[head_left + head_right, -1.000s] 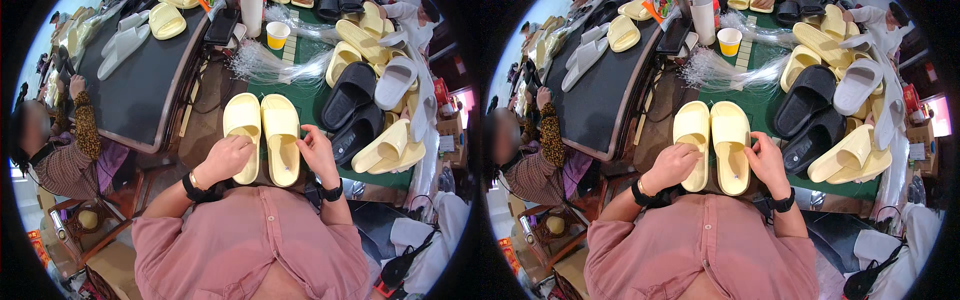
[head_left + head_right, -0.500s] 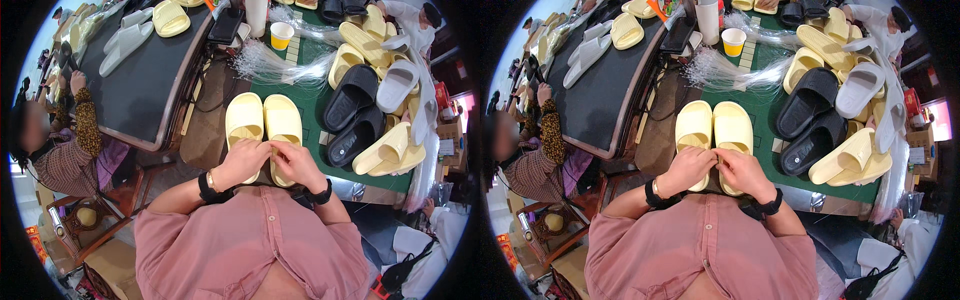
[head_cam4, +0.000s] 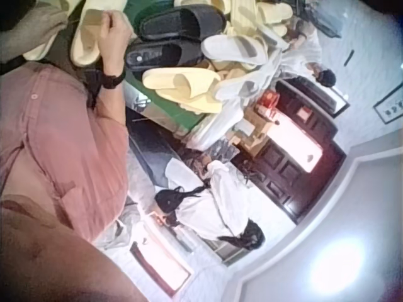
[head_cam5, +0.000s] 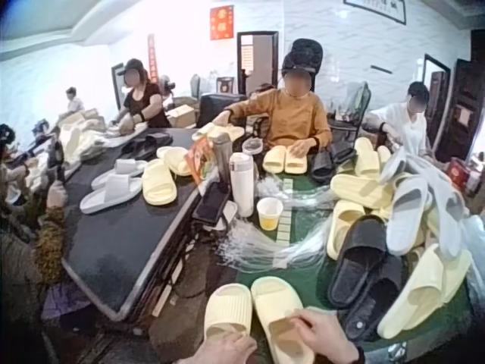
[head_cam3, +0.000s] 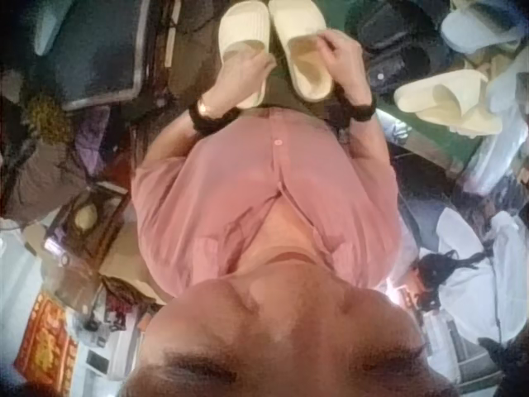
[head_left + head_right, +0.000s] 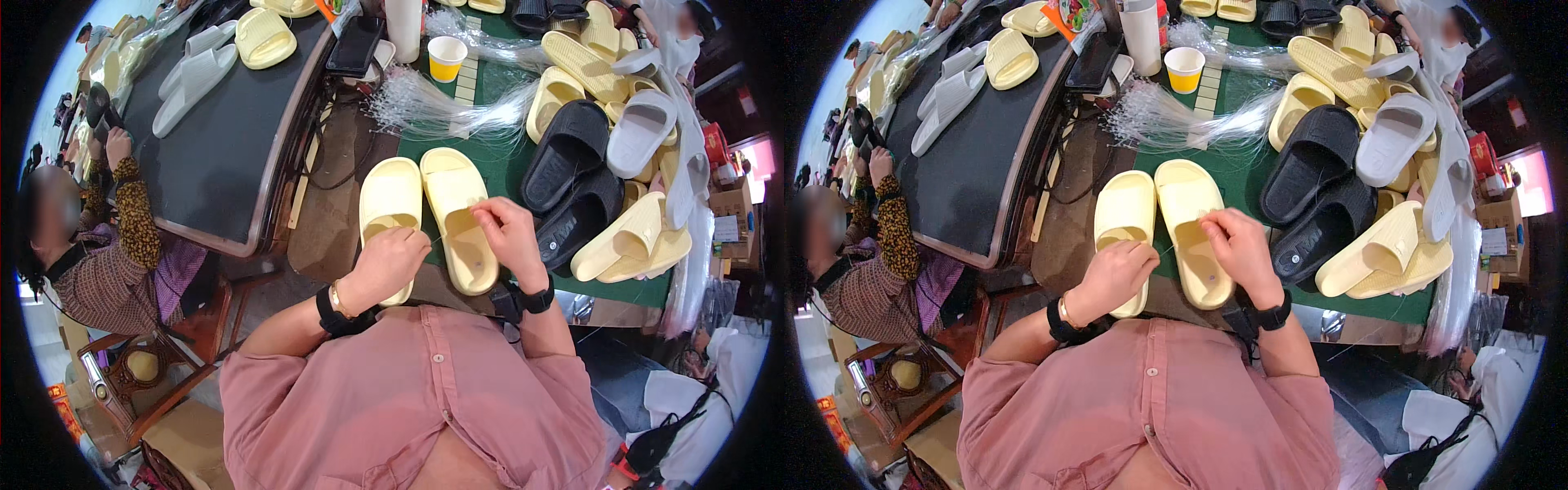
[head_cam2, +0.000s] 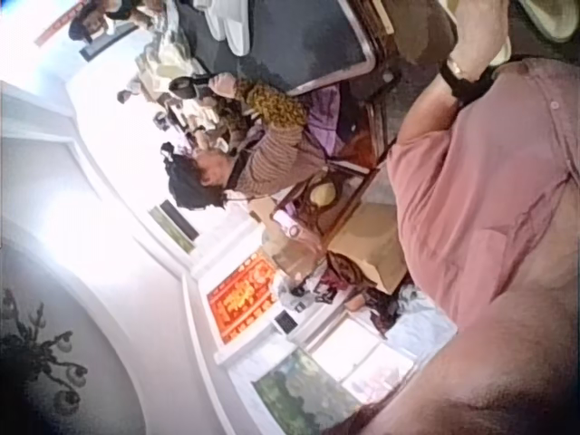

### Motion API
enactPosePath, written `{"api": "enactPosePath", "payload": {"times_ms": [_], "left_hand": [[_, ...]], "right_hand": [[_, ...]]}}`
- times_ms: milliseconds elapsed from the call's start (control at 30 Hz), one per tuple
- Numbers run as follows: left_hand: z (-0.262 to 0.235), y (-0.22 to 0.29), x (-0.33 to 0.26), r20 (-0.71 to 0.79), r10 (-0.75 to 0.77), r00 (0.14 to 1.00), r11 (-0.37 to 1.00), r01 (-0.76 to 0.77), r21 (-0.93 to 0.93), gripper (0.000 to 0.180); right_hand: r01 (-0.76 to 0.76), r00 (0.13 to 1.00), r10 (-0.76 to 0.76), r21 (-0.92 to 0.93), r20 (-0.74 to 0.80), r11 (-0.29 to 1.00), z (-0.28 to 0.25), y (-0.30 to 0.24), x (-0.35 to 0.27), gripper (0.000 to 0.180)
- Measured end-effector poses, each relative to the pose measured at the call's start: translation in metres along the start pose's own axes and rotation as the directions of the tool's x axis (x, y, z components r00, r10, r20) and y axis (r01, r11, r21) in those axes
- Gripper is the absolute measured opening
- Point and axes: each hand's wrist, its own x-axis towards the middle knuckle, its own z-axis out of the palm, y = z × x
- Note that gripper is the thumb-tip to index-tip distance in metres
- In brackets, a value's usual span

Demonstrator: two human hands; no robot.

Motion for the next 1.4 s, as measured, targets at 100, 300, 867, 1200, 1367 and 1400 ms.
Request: {"api": "enactPosePath", "payload": {"times_ms": [100,300,867,1200,1367,1400], "left_hand": [[-0.001,0.009,0.009,-0.053,-0.058,0.997,0.993,0.052,-0.110,0.010],[-0.003,0.014,0.010,0.040,-0.124,0.991,0.979,0.129,-0.158,0.016],[-0.056,0.018,-0.004,0.142,-0.007,0.990,0.942,0.054,-0.332,0.019],[-0.219,0.091,-0.004,0.115,0.875,0.471,0.391,-0.545,-0.741,0.020],[-0.242,0.122,-0.024,-0.034,0.973,0.226,0.051,-0.361,-0.931,0.032],[-0.241,0.127,-0.032,-0.043,0.940,0.337,0.115,-0.433,-0.894,0.024]], "right_hand": [[-0.065,0.996,0.066,0.019,-0.062,0.998,-0.001,0.002,0.016,0.011],[-0.171,0.971,0.185,0.096,-0.154,0.981,-0.004,0.027,0.029,0.037],[-0.233,0.964,0.263,-0.344,0.043,0.910,-0.011,0.027,0.043,0.037],[-0.200,0.974,0.227,-0.550,-0.020,0.811,0.009,0.037,0.054,0.021],[-0.163,0.987,0.145,-0.555,-0.076,0.816,0.015,0.046,0.052,0.024],[-0.154,0.988,0.129,-0.576,-0.084,0.803,0.015,0.047,0.051,0.018]]}}
